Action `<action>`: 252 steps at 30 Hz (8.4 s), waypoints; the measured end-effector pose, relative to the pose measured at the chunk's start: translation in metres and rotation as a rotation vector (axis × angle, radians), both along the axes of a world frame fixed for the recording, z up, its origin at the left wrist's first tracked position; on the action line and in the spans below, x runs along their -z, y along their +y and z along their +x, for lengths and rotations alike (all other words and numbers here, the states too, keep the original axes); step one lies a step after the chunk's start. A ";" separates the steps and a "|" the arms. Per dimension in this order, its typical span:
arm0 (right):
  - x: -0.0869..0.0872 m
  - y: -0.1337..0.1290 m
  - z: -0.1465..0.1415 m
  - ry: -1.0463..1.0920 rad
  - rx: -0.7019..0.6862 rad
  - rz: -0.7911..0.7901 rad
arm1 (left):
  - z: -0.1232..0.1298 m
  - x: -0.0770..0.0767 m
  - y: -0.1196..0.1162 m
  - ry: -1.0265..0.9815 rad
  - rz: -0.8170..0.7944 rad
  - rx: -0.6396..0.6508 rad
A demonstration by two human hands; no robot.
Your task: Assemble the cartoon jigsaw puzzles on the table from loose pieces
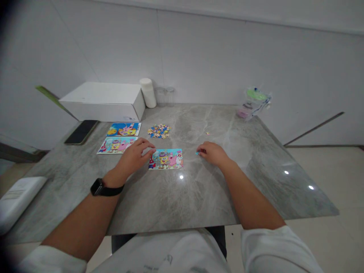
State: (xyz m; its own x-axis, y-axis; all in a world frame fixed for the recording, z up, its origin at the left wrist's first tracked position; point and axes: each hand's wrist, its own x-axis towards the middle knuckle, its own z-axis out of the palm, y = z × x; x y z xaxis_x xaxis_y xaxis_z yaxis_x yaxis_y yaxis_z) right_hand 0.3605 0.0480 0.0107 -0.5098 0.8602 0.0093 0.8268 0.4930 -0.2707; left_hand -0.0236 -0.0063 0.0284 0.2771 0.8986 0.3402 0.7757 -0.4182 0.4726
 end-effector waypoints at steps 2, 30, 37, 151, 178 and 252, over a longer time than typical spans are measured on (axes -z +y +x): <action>0.002 0.000 -0.001 -0.016 0.001 -0.002 | 0.001 0.000 -0.001 -0.001 -0.002 0.008; 0.008 0.005 -0.130 1.041 0.107 -0.323 | 0.019 0.005 -0.003 -0.275 0.008 -0.002; 0.017 -0.015 -0.136 1.080 0.119 -0.285 | 0.027 0.003 -0.006 -0.296 -0.013 0.014; 0.021 -0.035 -0.131 0.314 -0.590 0.267 | 0.011 0.011 -0.008 0.146 -0.203 0.187; 0.021 -0.035 -0.131 0.319 -0.577 0.257 | 0.005 0.018 -0.001 0.051 -0.190 0.182; 0.015 -0.038 -0.119 1.183 0.075 -0.552 | 0.045 0.016 -0.010 -0.457 -0.182 0.136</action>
